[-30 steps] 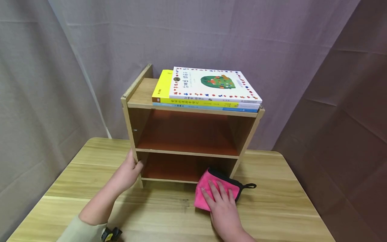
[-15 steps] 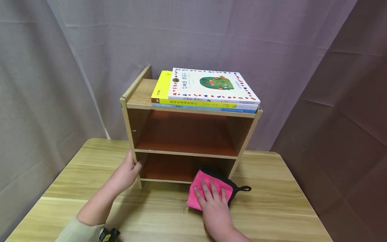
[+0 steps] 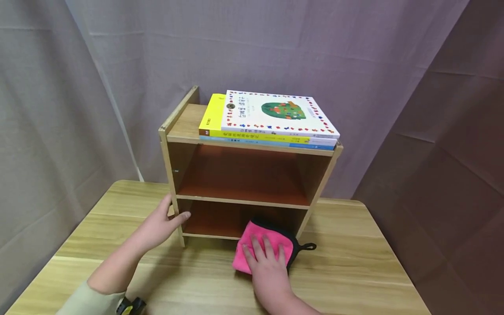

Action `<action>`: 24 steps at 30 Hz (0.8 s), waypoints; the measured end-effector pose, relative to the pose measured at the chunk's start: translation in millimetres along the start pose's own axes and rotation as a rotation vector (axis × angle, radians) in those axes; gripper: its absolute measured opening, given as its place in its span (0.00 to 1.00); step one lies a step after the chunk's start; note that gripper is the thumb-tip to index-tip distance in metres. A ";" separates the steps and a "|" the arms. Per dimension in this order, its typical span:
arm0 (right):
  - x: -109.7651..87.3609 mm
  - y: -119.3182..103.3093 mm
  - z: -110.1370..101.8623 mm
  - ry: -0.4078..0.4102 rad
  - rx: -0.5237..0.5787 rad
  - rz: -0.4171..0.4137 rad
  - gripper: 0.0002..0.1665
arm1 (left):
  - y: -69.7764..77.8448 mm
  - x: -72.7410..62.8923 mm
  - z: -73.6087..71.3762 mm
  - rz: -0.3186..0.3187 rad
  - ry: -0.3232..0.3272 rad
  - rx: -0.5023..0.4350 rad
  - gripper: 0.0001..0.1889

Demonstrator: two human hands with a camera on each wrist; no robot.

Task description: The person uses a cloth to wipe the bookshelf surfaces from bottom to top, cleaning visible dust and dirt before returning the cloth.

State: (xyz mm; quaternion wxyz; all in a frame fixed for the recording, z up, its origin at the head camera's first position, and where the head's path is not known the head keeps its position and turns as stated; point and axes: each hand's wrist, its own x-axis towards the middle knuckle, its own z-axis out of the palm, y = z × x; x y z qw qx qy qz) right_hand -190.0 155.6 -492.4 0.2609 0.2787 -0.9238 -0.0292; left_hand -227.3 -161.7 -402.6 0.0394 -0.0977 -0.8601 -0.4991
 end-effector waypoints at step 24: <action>12.7 -16.8 3.0 0.031 0.017 -0.020 0.34 | 49.6 15.6 -24.1 0.057 0.021 0.067 0.39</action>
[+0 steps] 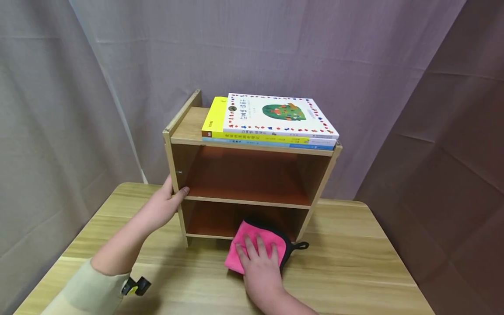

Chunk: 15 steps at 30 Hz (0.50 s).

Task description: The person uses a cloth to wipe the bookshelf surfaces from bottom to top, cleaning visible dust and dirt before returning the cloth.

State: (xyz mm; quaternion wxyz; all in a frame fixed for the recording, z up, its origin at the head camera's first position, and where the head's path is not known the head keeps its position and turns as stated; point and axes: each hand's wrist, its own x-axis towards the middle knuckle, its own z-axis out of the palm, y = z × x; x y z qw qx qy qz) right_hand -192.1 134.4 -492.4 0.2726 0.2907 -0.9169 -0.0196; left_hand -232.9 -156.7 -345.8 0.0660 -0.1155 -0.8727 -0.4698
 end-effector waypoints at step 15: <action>13.1 -21.4 -0.3 -0.087 -0.012 0.009 0.32 | 1.1 1.3 1.6 0.026 -0.007 -0.036 0.40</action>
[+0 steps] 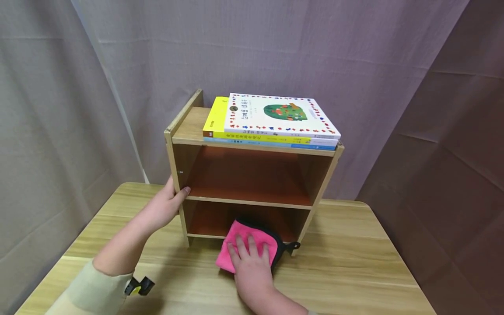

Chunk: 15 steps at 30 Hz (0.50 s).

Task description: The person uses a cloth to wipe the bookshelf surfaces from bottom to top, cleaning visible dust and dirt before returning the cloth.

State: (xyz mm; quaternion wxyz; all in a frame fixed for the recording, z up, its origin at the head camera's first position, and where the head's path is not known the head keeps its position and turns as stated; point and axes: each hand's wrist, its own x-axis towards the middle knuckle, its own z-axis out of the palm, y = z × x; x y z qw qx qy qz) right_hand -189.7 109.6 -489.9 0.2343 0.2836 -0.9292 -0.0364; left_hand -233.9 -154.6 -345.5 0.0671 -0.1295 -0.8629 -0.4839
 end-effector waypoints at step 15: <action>11.9 -18.4 -3.0 -0.048 -0.030 -0.006 0.32 | -1.3 0.7 2.0 0.020 0.001 -0.014 0.39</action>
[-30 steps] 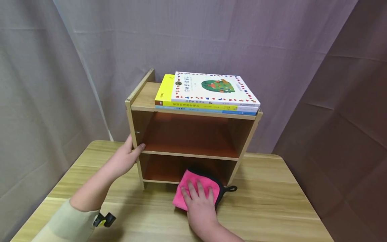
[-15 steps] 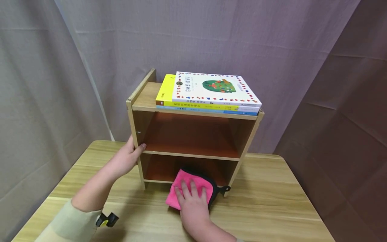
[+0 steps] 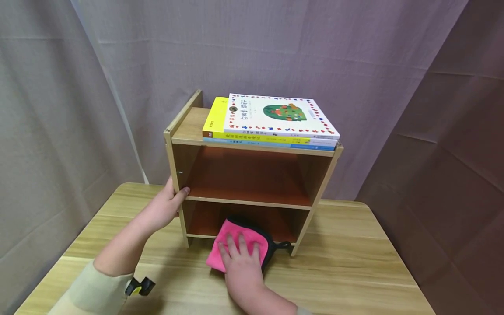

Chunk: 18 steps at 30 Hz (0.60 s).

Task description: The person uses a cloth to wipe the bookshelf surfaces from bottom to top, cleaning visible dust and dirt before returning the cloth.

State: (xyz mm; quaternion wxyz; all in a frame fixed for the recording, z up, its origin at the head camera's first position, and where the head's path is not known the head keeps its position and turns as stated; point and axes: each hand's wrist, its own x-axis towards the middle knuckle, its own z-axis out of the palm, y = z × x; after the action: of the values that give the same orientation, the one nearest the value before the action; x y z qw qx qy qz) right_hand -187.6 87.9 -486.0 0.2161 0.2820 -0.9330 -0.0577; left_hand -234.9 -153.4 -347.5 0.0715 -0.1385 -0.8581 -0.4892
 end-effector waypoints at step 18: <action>18.1 -24.8 -3.9 -0.064 -0.014 -0.004 0.36 | -1.0 0.3 -0.9 0.038 0.001 -0.001 0.39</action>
State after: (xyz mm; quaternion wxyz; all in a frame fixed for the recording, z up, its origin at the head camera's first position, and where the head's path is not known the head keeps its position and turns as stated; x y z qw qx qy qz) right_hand -187.0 57.3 -481.5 0.1878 0.2805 -0.9384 -0.0740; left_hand -235.5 -154.6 -347.7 0.0812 -0.1545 -0.8550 -0.4884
